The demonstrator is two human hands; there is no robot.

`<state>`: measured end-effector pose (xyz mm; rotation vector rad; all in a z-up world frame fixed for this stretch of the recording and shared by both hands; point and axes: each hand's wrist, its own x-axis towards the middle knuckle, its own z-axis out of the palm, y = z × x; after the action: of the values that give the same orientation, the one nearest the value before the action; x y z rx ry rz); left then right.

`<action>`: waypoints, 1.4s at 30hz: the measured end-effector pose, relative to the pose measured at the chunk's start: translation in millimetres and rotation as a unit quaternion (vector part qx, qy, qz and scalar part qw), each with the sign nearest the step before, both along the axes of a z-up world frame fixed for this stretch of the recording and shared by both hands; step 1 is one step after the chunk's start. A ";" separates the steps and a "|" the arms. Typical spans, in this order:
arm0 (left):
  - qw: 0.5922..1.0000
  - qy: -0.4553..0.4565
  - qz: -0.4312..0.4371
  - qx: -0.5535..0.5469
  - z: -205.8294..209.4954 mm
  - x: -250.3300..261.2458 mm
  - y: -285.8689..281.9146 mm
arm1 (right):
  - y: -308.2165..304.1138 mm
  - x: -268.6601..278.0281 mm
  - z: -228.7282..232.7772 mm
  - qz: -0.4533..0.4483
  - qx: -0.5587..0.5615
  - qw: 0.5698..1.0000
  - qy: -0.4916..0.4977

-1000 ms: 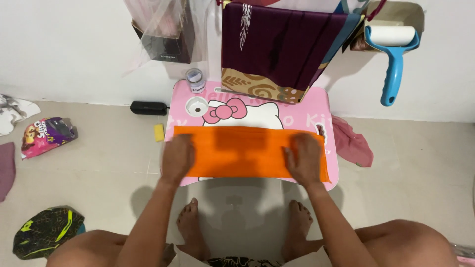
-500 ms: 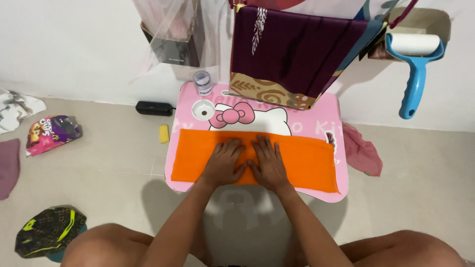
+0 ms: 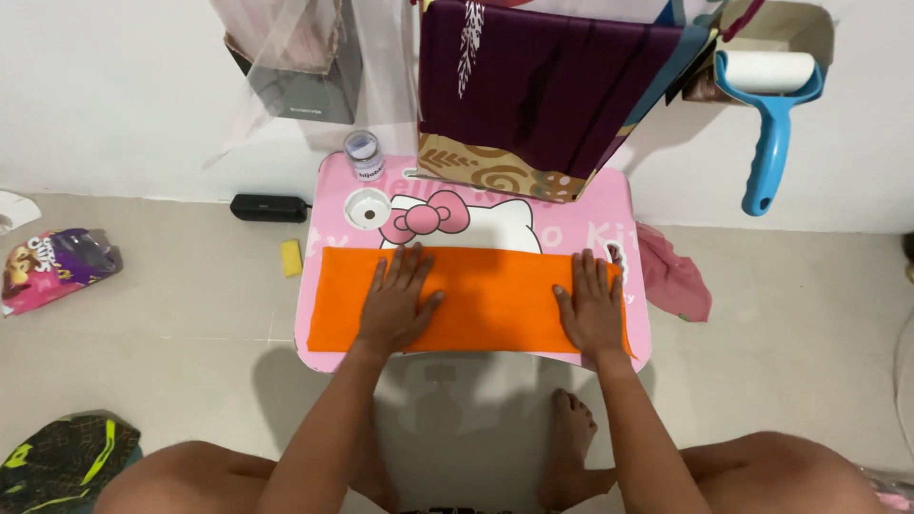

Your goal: A person is sitting on the floor, spreading out and folding an orange hijab on a small pink table.

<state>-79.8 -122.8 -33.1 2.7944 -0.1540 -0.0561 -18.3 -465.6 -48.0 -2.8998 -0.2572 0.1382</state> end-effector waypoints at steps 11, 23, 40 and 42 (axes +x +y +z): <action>0.992 0.015 0.063 0.112 -32.6 35.2 89.5 | -33.8 42.0 0.4 0.060 -0.013 0.996 -0.065; 0.984 0.145 0.087 0.058 -1.5 60.3 131.8 | -54.9 96.1 5.3 0.033 0.017 0.991 0.127; 0.963 -0.225 0.081 -0.128 131.1 3.8 140.4 | -45.5 40.3 140.9 0.050 0.293 0.949 -0.107; 0.954 -0.292 0.035 -0.065 118.3 -5.8 138.7 | -51.1 35.7 124.2 0.113 0.227 0.944 -0.211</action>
<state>-85.6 15.9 85.2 2.5964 -0.1905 0.7715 17.4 -516.7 76.2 -2.3993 -0.6051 -0.4526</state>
